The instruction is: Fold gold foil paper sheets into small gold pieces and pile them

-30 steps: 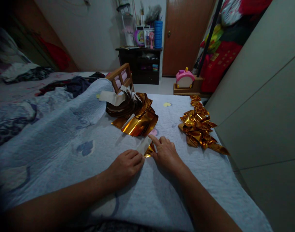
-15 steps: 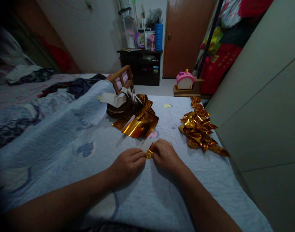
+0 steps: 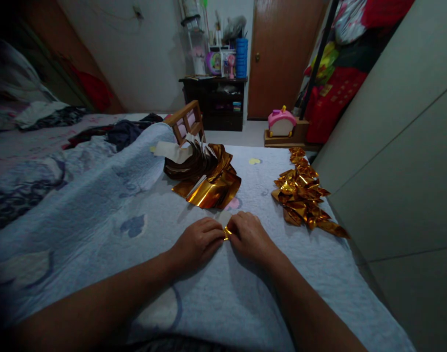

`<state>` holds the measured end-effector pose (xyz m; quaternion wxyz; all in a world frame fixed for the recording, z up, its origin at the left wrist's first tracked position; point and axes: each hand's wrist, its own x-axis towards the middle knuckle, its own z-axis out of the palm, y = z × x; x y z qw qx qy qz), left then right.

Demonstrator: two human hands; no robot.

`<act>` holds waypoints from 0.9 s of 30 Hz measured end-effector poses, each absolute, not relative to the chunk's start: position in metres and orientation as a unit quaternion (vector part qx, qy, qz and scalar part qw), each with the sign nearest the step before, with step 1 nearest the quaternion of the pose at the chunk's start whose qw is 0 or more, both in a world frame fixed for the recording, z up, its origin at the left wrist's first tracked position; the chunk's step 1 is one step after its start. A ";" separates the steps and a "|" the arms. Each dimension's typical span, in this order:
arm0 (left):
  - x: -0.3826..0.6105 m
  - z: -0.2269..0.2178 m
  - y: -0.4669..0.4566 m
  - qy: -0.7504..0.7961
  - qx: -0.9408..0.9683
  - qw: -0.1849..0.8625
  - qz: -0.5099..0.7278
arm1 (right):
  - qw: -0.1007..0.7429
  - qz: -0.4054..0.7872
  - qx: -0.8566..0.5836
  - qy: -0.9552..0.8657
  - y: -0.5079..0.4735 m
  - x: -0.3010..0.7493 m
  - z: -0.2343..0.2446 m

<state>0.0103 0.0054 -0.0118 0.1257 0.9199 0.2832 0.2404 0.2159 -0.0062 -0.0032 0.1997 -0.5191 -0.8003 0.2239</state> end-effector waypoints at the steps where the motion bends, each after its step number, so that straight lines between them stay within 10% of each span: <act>1: 0.010 -0.012 0.006 0.283 0.918 0.130 0.247 | 0.207 0.226 -0.525 -0.794 -0.006 0.216 -0.004; 27: 0.008 -0.017 0.002 0.392 0.869 0.146 0.264 | 0.266 0.236 -0.581 -0.732 0.005 0.207 -0.011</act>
